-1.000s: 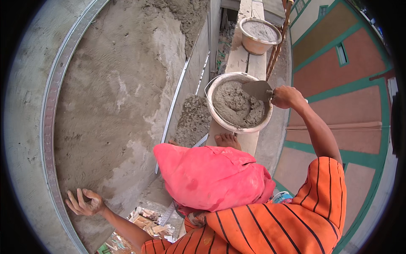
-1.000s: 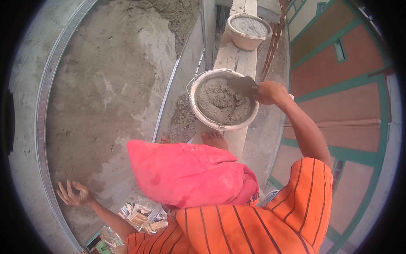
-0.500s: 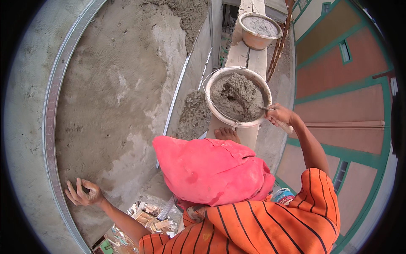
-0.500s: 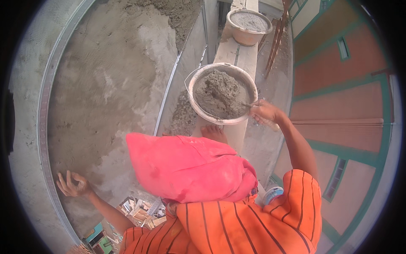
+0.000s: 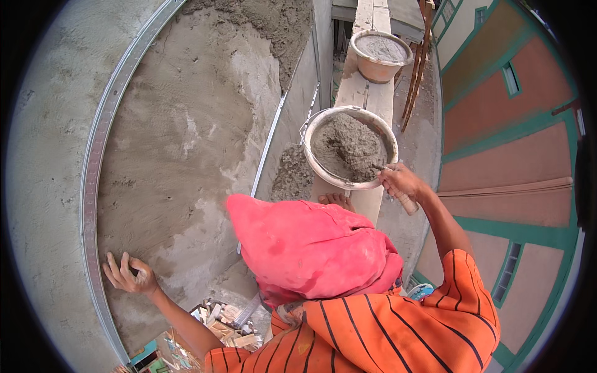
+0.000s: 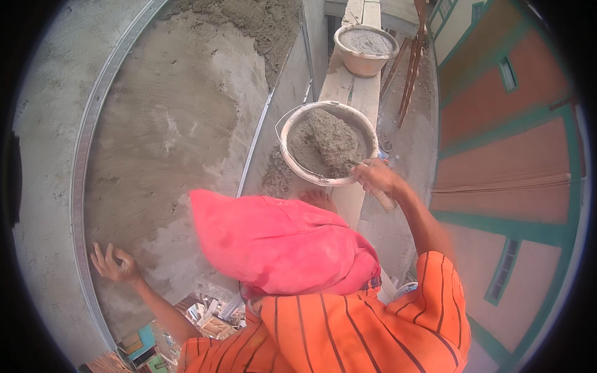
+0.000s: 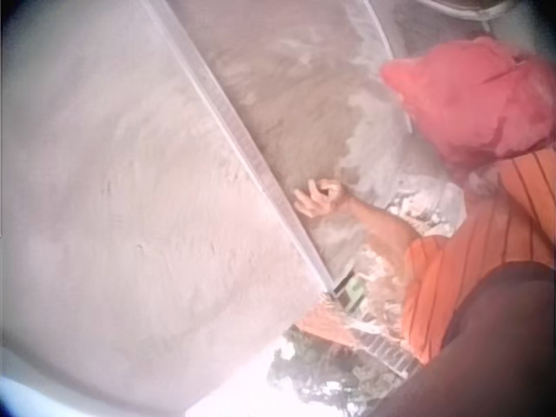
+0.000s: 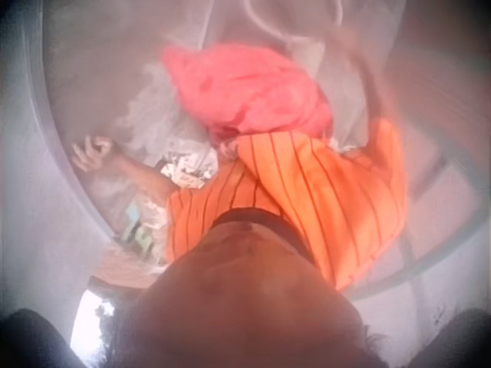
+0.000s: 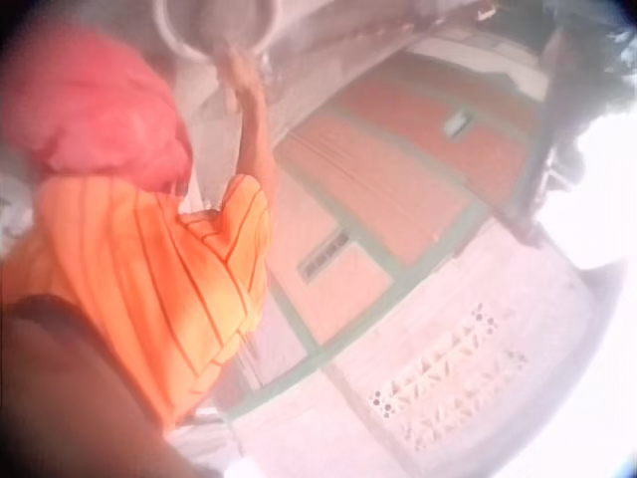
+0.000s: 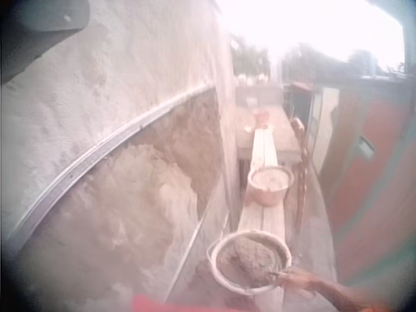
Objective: The person scoops wet cement from a bucket using a trowel and applies it to a curved wall surface. They repeatedly smooth and spread the cement along the wall, working their way along the curve.
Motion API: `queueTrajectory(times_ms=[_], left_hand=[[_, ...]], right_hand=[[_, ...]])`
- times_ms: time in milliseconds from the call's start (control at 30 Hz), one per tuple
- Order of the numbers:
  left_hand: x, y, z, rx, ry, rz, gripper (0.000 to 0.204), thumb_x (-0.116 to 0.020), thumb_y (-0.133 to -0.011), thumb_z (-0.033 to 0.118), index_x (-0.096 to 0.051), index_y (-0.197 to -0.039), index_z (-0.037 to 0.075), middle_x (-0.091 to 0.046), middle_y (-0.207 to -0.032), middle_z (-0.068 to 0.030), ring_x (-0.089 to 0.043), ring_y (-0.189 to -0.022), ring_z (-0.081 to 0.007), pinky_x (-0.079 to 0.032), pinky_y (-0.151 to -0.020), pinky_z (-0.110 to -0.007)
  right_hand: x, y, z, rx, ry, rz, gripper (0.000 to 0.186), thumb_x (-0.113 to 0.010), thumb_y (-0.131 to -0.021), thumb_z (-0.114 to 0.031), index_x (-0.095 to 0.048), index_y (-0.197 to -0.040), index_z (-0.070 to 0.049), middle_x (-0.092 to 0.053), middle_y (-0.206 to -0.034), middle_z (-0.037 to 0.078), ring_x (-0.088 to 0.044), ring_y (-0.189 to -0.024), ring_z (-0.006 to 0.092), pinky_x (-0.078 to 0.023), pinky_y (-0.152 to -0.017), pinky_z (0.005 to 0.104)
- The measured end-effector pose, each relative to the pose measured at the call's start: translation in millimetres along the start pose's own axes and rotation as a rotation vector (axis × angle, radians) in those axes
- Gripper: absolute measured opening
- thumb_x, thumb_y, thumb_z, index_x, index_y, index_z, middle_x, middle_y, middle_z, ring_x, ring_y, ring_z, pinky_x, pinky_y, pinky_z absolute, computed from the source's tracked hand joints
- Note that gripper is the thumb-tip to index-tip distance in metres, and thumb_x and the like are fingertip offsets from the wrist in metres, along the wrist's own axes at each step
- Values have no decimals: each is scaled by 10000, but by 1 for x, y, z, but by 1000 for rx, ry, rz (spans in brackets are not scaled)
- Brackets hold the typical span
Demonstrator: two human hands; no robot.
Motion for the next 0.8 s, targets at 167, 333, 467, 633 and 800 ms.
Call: queueTrajectory(times_ms=[167, 333, 467, 633, 800], left_hand=[[2, -3, -5, 42, -11, -5, 212, -609, -779, 4, -656, -941, 132, -622, -1218, -70, -483, -1234, -305, -391, -1045, -443], [4, -9, -11, 40, -42, 3, 213, -605, -794, 25, -655, -975, 125, -626, -1202, -84, -496, -1189, -297, -373, -1007, -434], [11, -6, -13, 7, -114, 9, 223, -631, -788, 56, -660, -990, 145, -606, -1219, -84, -487, -1174, -295, -346, -970, -425], [14, -8, -5, 15, -225, 28, 198, -625, -784, 127, -678, -972, 158, -579, -1210, -91, -445, -1165, -294, -310, -971, -432], [-1, -14, -1, 51, -266, -8, 213, -616, -768, 156, -681, -970, 176, -520, -1194, -82, -431, -1149, -293, -311, -958, -428]], right_hand=[[-7, 16, -62, 271, -476, -134, 200, -533, -805, -166, -551, -958, -38, -543, -745, 27, -527, -561, 131, -441, -462, 272], [44, 59, -158, 659, -900, -62, 326, -563, -783, -89, -503, -1095, -19, -554, -875, 33, -551, -573, 101, -502, -472, 235], [104, 94, -236, 1061, -827, 403, 458, -585, -824, -68, -426, -1240, 40, -545, -913, 43, -552, -658, 91, -494, -487, 220], [150, 74, -300, 1141, -567, 1470, 448, -622, -787, -33, -450, -1194, 43, -579, -953, 119, -612, -744, 241, -507, -722, 379], [80, -37, -364, 791, -641, 1598, 431, -568, -792, -99, -376, -1161, 14, -576, -1006, 227, -609, -918, 418, -459, -814, 515]])
Point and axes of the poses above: each hand's wrist, its own y-axis away from the middle knuckle, its own x-axis out of the back of the hand, z = x × y, the point moved 10 cm from there along -y, towards the middle knuckle
